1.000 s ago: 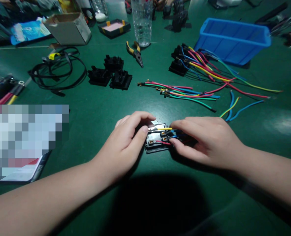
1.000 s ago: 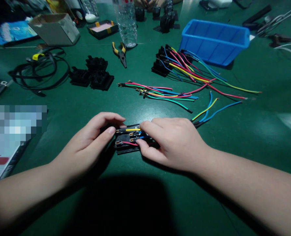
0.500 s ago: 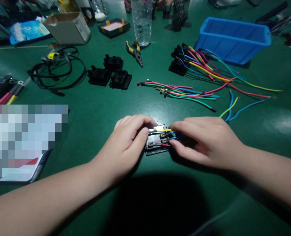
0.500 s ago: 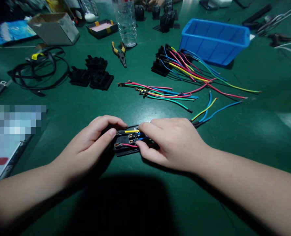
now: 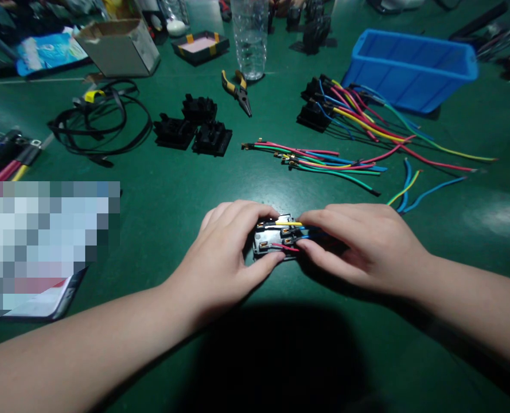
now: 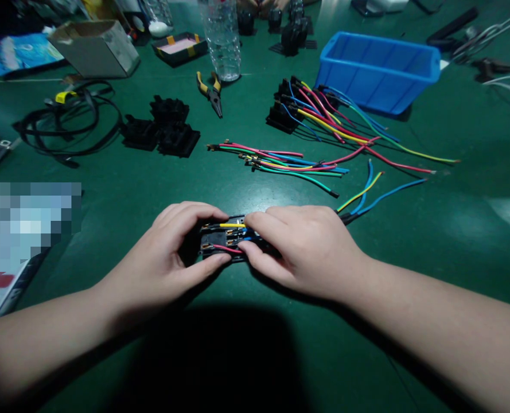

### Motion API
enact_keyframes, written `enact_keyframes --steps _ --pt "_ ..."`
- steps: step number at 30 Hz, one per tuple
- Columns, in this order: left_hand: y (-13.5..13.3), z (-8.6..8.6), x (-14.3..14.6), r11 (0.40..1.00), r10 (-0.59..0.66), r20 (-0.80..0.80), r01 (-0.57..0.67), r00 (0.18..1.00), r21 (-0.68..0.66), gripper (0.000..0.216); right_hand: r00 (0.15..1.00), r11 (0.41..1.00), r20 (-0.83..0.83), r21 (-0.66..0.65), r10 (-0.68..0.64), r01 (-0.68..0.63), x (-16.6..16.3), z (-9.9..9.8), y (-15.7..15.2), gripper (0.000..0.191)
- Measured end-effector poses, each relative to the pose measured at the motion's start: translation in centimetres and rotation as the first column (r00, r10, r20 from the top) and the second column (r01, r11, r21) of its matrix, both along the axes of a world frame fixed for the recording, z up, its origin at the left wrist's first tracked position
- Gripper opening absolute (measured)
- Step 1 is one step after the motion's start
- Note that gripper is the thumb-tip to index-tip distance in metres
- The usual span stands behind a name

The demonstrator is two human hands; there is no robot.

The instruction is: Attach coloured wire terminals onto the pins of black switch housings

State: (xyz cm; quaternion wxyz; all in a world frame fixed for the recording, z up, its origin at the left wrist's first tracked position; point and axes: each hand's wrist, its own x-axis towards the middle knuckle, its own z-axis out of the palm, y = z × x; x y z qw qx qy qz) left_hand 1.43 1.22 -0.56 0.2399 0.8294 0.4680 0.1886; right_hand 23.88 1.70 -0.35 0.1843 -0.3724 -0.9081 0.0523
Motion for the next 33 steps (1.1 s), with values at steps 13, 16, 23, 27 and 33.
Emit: enact_keyframes --steps 13,16,23,27,33 --pt "-0.08 0.07 -0.02 1.000 0.012 0.119 -0.011 0.993 -0.006 0.035 1.000 1.000 -0.023 0.009 0.013 -0.013 0.04 0.03 -0.02 0.022" --pt "-0.17 0.16 -0.05 1.000 0.019 0.139 -0.019 0.990 0.001 0.034 1.000 1.000 -0.029 -0.007 0.011 -0.012 0.02 0.03 -0.04 0.022" --pt "-0.10 0.13 -0.11 0.999 0.038 0.156 -0.043 0.987 0.029 0.034 1.000 0.999 -0.011 -0.026 -0.021 0.021 -0.02 -0.03 0.00 0.022" --pt "-0.17 0.12 -0.07 0.990 0.120 0.167 -0.130 0.979 0.050 0.037 0.998 0.998 -0.026 -0.036 -0.055 0.054 -0.07 -0.03 0.14 0.021" --pt "-0.34 -0.01 -0.13 0.978 0.200 0.176 -0.206 0.964 0.018 0.038 0.993 0.993 -0.018 -0.028 -0.115 0.115 -0.21 0.02 0.21 0.025"
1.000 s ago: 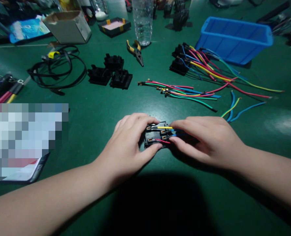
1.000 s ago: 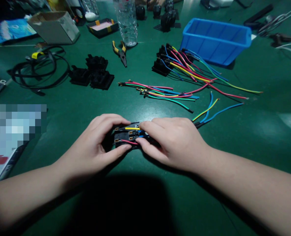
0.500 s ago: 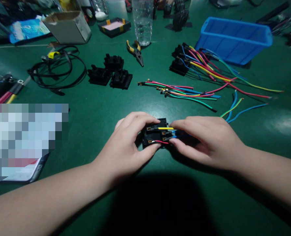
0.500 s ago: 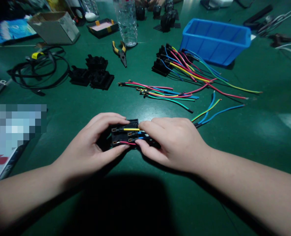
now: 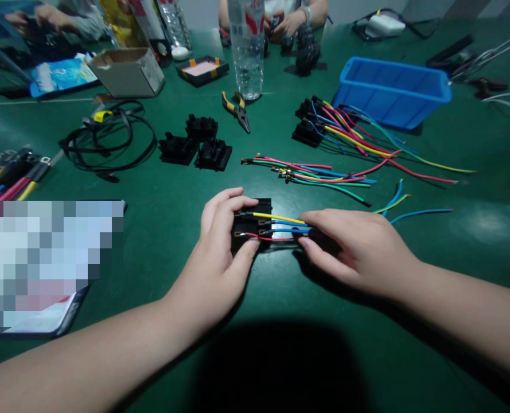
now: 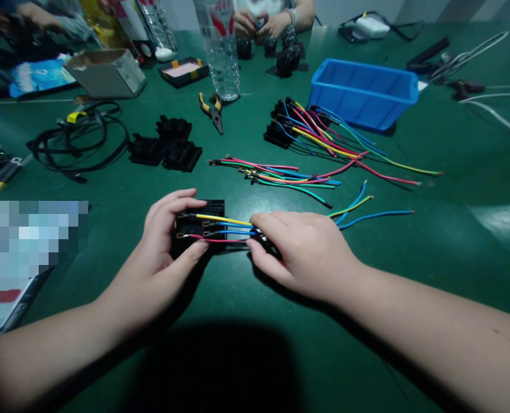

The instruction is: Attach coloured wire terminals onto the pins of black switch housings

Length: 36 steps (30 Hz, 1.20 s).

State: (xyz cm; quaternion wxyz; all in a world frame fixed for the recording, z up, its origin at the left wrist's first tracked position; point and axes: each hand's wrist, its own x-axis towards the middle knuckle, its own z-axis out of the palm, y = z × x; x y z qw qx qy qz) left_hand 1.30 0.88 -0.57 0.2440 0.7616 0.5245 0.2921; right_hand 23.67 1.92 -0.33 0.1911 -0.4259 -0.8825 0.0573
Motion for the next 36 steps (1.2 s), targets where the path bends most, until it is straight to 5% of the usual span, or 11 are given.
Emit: enact_keyframes --steps 6,15,27,36 --pt "0.2 -0.6 0.0 0.997 0.024 0.120 -0.016 0.992 -0.069 0.035 0.997 0.999 0.054 0.014 -0.048 0.047 -0.1 -0.1 0.0 0.025" --pt "0.2 -0.7 -0.3 0.951 0.258 0.330 -0.178 0.908 -0.254 0.040 0.990 0.990 0.033 -0.027 -0.138 0.139 0.2 -0.4 0.5 0.025" --pt "0.2 -0.8 -0.1 0.958 0.221 0.388 -0.124 0.895 -0.259 0.050 0.941 0.972 -0.244 -0.023 -0.234 0.235 0.8 -1.0 0.8 0.018" --pt "0.1 -0.7 0.0 0.942 0.234 0.366 -0.116 0.901 -0.315 0.043 0.897 0.977 -0.400 0.013 -0.190 0.213 1.1 -1.2 1.7 0.039"
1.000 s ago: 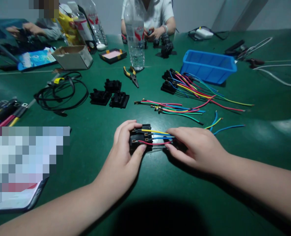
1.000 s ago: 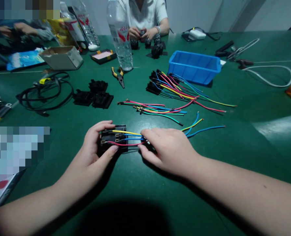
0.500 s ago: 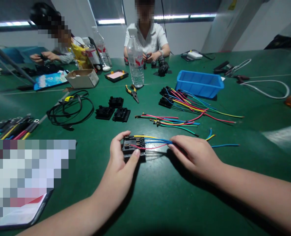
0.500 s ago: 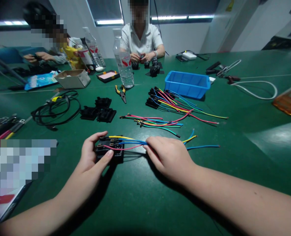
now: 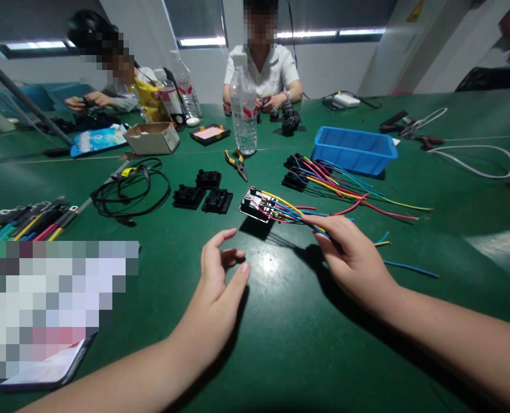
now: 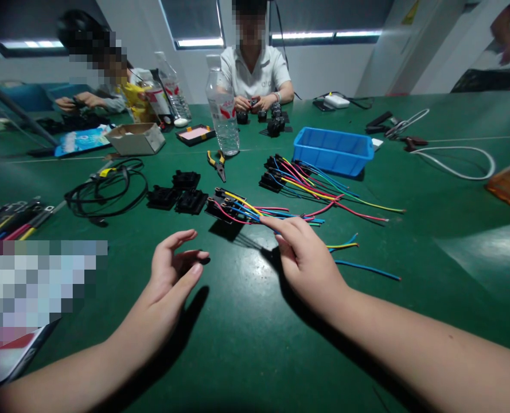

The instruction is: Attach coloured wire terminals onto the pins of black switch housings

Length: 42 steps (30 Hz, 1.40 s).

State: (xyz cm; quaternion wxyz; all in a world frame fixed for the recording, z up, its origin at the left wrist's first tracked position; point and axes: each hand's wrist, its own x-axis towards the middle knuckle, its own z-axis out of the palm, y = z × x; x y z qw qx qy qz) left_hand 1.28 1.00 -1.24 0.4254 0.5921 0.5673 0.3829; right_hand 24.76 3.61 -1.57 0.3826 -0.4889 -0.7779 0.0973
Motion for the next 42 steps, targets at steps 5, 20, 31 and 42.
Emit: enact_keyframes --steps 5,20,31,42 --pt "0.0 -0.1 0.0 0.999 -0.022 0.016 0.021 1.000 0.037 0.043 0.999 1.000 -0.034 -0.003 -0.025 0.025 0.1 -0.1 0.3 0.039" --pt "-0.6 0.7 0.2 0.905 -0.275 -0.527 0.401 0.804 0.140 0.032 0.985 0.990 -0.100 -0.017 -0.143 0.142 0.3 -0.4 1.1 0.027" --pt "-1.0 1.0 0.3 0.775 -0.287 -0.824 0.624 0.489 0.101 0.045 0.975 0.976 -0.028 -0.001 -0.219 0.219 1.0 0.0 2.0 0.031" --pt "-0.9 0.8 0.3 0.776 -0.280 -0.817 0.620 0.504 0.117 0.045 0.967 0.966 -0.002 -0.033 -0.256 0.256 1.4 -1.0 2.8 0.039"
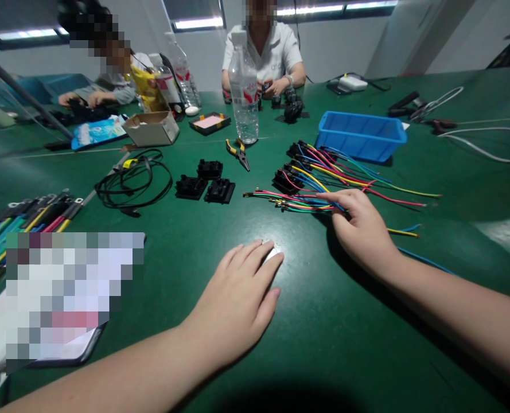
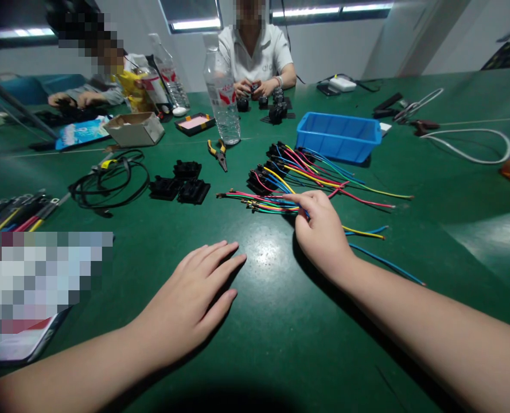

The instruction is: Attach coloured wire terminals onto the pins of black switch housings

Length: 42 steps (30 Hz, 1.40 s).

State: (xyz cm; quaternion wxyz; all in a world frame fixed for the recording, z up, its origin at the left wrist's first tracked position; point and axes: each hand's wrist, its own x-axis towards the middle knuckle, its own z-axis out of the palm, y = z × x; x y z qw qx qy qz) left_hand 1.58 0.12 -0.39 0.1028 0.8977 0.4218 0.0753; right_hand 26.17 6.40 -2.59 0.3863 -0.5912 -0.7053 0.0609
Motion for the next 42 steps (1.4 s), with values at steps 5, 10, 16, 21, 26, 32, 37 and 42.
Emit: enact_keyframes --steps 5,10,16,21,26,32,37,42 --pt "0.0 0.1 0.0 1.000 -0.002 -0.007 0.002 1.000 -0.004 0.045 1.000 1.000 0.006 -0.007 0.007 -0.007 0.1 -0.3 0.1 0.035" --pt "0.0 0.0 0.0 1.000 0.001 -0.012 -0.001 1.000 -0.009 0.045 1.000 1.000 0.015 -0.012 0.014 -0.014 0.2 -0.4 0.2 0.028" --pt "0.0 0.1 0.0 1.000 -0.002 -0.016 0.001 1.000 -0.011 0.045 0.999 1.000 0.031 -0.010 0.028 -0.028 0.2 0.0 0.1 0.026" --pt "0.0 0.1 0.0 1.000 -0.001 -0.017 0.001 1.000 -0.013 0.045 0.968 0.978 0.211 0.124 0.138 -0.167 -0.6 1.3 -1.5 0.023" --pt "0.0 0.0 0.0 1.000 -0.002 -0.011 0.002 1.000 -0.010 0.045 0.888 0.923 0.265 -0.018 0.375 -0.385 -1.3 1.4 -2.6 0.018" --pt "0.0 0.0 0.1 1.000 0.001 -0.015 -0.001 1.000 -0.006 0.045 0.905 0.943 0.271 -0.137 0.329 -0.302 -1.4 0.9 -2.4 0.019" --pt "0.1 -0.1 0.1 1.000 0.000 -0.016 0.000 1.000 -0.004 0.045 0.919 0.965 0.302 -0.147 0.253 -0.218 -1.4 0.8 -2.1 0.018" --pt "0.0 0.0 0.0 1.000 -0.010 -0.018 0.009 1.000 -0.014 0.045 0.932 0.983 0.321 -0.135 0.166 -0.129 -1.4 0.6 -1.9 0.030"
